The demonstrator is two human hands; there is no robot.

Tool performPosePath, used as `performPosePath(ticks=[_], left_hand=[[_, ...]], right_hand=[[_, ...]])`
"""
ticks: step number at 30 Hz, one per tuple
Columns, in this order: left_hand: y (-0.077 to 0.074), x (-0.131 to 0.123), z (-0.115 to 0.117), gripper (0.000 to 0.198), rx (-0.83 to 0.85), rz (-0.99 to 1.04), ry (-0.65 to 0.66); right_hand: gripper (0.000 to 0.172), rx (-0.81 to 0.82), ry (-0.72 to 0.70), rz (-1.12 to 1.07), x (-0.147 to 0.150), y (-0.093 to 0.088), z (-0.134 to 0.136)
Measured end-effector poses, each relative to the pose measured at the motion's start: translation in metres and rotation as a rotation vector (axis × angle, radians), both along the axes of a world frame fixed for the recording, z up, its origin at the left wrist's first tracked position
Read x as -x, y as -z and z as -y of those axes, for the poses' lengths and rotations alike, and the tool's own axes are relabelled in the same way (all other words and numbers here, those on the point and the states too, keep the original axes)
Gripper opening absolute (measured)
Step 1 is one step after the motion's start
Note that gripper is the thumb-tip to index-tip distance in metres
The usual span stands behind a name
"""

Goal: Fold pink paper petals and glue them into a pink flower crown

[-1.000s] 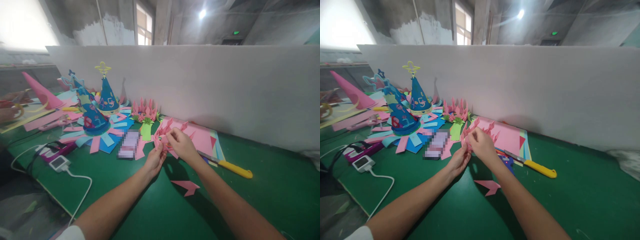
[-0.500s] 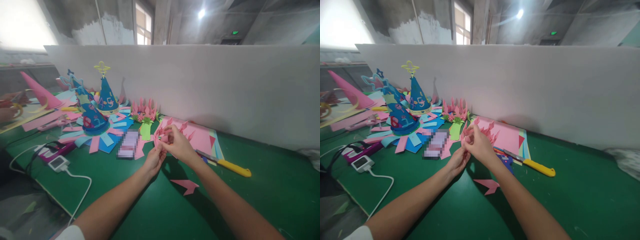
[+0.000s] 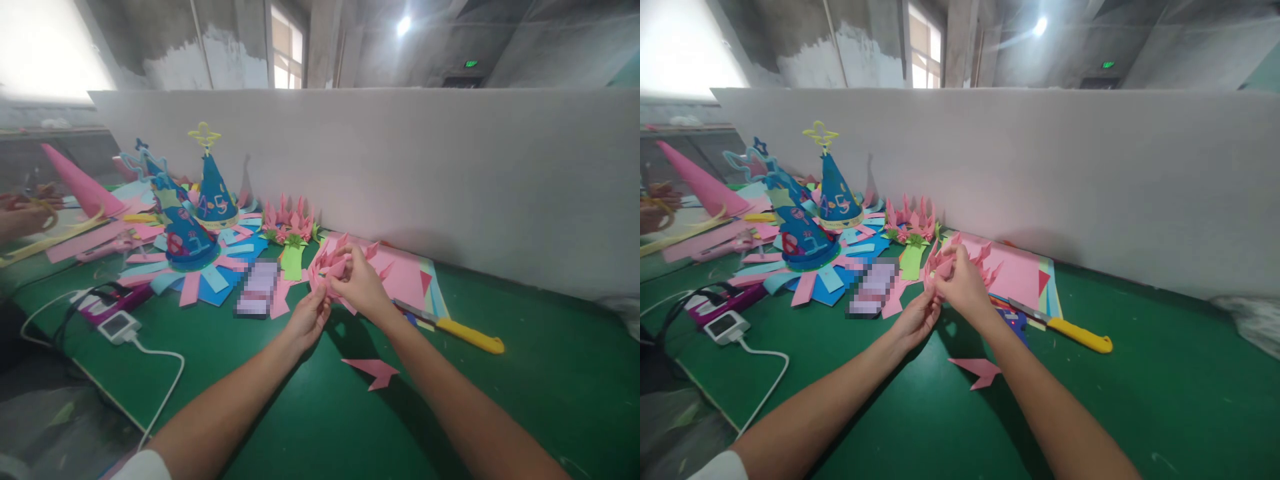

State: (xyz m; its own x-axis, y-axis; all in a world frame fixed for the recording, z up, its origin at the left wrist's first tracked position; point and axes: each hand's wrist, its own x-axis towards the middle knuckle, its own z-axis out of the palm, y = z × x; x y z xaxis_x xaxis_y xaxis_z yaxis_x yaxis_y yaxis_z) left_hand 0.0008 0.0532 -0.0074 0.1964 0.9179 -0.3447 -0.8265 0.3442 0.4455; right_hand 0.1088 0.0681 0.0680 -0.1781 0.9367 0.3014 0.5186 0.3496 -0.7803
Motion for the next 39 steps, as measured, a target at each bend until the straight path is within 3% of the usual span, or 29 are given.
performPosePath(ticks=[9,14,22,39], left_hand=[[0.001,0.000,0.000,0.009,-0.007,0.026,-0.026],[0.001,0.001,0.001,0.012,-0.011,0.037,-0.010],[0.000,0.001,0.000,0.008,0.017,0.057,-0.012],[0.003,0.002,-0.001,0.010,0.004,0.036,0.087]], right_hand=[[0.059,0.049,-0.059,0.131,0.000,-0.006,0.002],[0.059,0.024,0.016,0.247,0.003,-0.009,0.002],[0.063,0.018,-0.020,0.161,0.007,-0.007,0.002],[0.070,-0.065,0.017,0.257,0.012,-0.010,0.007]])
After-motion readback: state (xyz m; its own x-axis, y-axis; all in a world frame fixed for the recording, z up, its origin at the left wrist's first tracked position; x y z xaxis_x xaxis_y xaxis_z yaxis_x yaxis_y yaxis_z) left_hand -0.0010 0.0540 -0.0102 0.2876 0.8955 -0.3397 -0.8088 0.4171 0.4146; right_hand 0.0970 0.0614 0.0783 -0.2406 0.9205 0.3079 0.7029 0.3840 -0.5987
